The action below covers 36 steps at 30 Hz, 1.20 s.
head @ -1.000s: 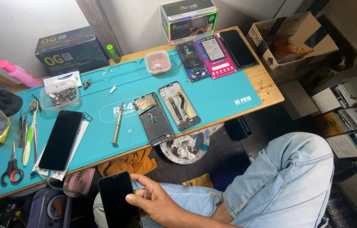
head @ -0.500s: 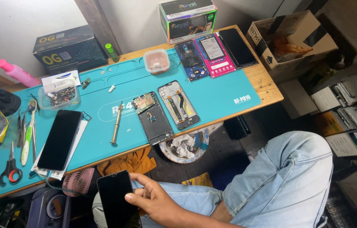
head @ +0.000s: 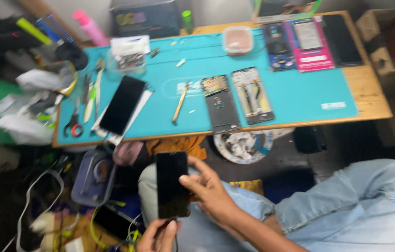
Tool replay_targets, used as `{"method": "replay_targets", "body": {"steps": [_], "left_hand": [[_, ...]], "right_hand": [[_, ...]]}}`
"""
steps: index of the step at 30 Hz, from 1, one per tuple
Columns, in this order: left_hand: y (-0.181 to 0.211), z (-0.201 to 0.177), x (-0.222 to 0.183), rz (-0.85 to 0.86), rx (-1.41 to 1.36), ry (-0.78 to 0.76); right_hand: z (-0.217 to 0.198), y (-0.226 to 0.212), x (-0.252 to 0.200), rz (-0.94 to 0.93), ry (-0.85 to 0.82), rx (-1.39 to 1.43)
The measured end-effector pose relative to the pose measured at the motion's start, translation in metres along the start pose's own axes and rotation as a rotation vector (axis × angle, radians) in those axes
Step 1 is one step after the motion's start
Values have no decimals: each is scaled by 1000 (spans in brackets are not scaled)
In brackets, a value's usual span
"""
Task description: Installing a circuit board into a mobile phone chassis and testing the connection with a charging cable.
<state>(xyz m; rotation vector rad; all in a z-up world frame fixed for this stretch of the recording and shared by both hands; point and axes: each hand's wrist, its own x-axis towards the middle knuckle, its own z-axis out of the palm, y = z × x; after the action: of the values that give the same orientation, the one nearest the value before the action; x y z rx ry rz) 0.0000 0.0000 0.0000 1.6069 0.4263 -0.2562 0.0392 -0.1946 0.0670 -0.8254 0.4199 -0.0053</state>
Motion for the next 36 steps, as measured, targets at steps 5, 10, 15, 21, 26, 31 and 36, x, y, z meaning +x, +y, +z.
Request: {"method": "replay_targets", "body": {"steps": [5,10,15,21,26,31,36], "left_hand": [[42,8,-18,-53,-67,-46],[65,10,-25,20,20,-80],[81,7,-28,-26,60,-115],[93,-1,-32,47,120,-124],[87,-4,-33,64,86,-121],[94,-3,-35,8,83,-103],[99,-4,-35,16,11,-148]], "right_hand": [[7,-12,-4,66,40,-42],[8,-14,-3,41,-26,-207],[-2,2,6,30,60,-188],[19,-9,-1,12,-4,-336],[12,-3,0,31,8,-366],[16,-6,-2,28,12,-398],[16,-6,-4,45,27,-391]]}}
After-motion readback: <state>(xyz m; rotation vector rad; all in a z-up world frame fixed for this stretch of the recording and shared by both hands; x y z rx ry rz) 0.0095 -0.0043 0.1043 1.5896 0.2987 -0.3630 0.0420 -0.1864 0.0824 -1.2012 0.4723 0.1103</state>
